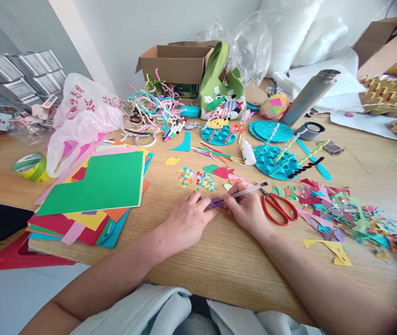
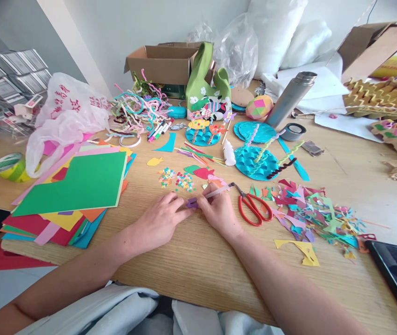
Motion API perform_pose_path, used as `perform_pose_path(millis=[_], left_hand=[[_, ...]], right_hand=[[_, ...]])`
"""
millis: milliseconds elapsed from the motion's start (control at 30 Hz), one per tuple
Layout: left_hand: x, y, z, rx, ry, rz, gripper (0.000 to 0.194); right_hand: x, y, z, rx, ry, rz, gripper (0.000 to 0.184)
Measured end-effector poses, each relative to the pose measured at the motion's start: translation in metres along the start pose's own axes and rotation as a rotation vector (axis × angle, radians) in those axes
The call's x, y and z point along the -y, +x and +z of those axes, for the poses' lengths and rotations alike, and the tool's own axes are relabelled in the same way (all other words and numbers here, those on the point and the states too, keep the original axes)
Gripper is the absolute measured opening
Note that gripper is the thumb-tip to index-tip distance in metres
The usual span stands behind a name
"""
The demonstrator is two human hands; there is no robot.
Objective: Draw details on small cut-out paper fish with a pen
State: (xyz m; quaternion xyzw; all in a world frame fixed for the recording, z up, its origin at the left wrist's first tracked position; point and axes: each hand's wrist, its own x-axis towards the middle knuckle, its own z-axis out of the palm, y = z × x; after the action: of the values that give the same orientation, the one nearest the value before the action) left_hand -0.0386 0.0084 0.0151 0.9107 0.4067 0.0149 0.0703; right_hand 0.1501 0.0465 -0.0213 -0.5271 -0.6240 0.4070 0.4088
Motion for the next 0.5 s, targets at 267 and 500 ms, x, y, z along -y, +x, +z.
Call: perform_pose_path(millis=[267,500], left_hand=[[-0.0004,0.0,-0.0008,-0.011,0.002,-0.002,0.045],[0.0001,0.0001,0.0001,0.0,-0.006,0.001,0.045]], right_hand=[[0.0006,-0.0004,0.0001,-0.004,0.007,-0.003,0.016],[0.0002,-0.0001,-0.0002,-0.009,0.002,0.002,0.015]])
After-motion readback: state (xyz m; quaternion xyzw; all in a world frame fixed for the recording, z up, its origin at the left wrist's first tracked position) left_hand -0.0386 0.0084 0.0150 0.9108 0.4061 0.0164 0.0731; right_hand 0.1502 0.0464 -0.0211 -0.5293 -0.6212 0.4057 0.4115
